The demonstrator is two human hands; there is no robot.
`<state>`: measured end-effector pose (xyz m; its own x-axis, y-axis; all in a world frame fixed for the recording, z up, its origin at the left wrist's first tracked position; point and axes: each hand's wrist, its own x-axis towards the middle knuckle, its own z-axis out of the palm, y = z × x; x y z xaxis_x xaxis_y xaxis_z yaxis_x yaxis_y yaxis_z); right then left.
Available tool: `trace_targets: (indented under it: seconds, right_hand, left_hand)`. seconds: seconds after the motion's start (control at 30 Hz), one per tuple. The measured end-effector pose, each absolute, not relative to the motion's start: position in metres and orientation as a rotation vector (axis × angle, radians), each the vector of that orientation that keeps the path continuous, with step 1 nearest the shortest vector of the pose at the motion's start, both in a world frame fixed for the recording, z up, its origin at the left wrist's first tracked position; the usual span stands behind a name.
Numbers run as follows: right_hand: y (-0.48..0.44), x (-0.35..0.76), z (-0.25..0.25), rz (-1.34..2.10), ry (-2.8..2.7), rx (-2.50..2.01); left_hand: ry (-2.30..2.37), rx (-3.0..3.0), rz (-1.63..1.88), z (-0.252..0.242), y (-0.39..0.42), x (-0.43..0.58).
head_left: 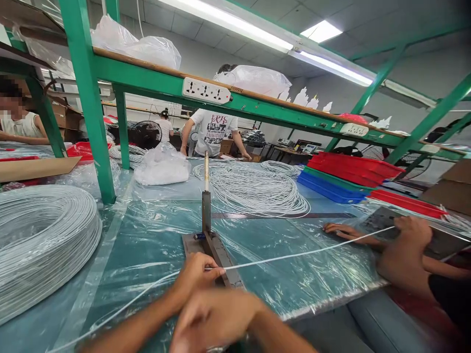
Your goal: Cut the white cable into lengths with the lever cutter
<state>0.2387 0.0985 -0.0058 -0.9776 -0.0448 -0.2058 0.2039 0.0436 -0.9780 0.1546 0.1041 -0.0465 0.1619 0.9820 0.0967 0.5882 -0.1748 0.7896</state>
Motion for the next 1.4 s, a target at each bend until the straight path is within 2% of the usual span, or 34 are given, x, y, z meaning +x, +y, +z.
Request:
trace_targets:
  seconds: [0.07, 0.13, 0.17, 0.27, 0.43, 0.63, 0.87, 1.03, 1.17, 1.4]
  right_hand:
    - [0.141, 0.258, 0.045, -2.198, 2.433, 0.509]
    - [0.194, 0.261, 0.079, -2.284, 2.726, 1.388]
    - [0.221, 0.258, 0.089, -2.286, 2.746, 1.633]
    - [0.29, 0.241, 0.095, -2.275, 2.61, 1.943]
    - [0.338, 0.214, 0.09, -2.39, 2.376, 1.935]
    - [0.34, 0.208, 0.104, -2.535, 2.177, 1.804]
    - [0.288, 0.253, 0.128, -2.693, 2.225, 1.587]
    - [0.228, 0.297, 0.136, -2.712, 2.194, 1.625]
    - [0.173, 0.335, 0.117, -2.725, 2.071, 1.748]
    - [0.085, 0.381, 0.052, -2.71, 1.513, 1.924]
  left_hand:
    - [1.53, 1.859, 0.837, -0.047, 0.103, 0.156]
    - [1.575, 1.873, 0.834, -0.046, 0.1, 0.156]
    - [1.595, 1.883, 0.828, -0.045, 0.099, 0.156]
    - [1.634, 1.933, 0.785, -0.046, 0.097, 0.155]
    - [1.638, 1.998, 0.707, -0.051, 0.098, 0.159]
    - [1.611, 1.809, 0.838, -0.06, 0.111, 0.162]
    - [1.538, 1.59, 0.942, -0.079, 0.127, 0.162]
    - [1.598, 1.482, 0.976, -0.088, 0.133, 0.166]
    - [1.663, 1.447, 0.984, -0.085, 0.132, 0.168]
    - [1.71, 1.468, 0.982, -0.08, 0.128, 0.169]
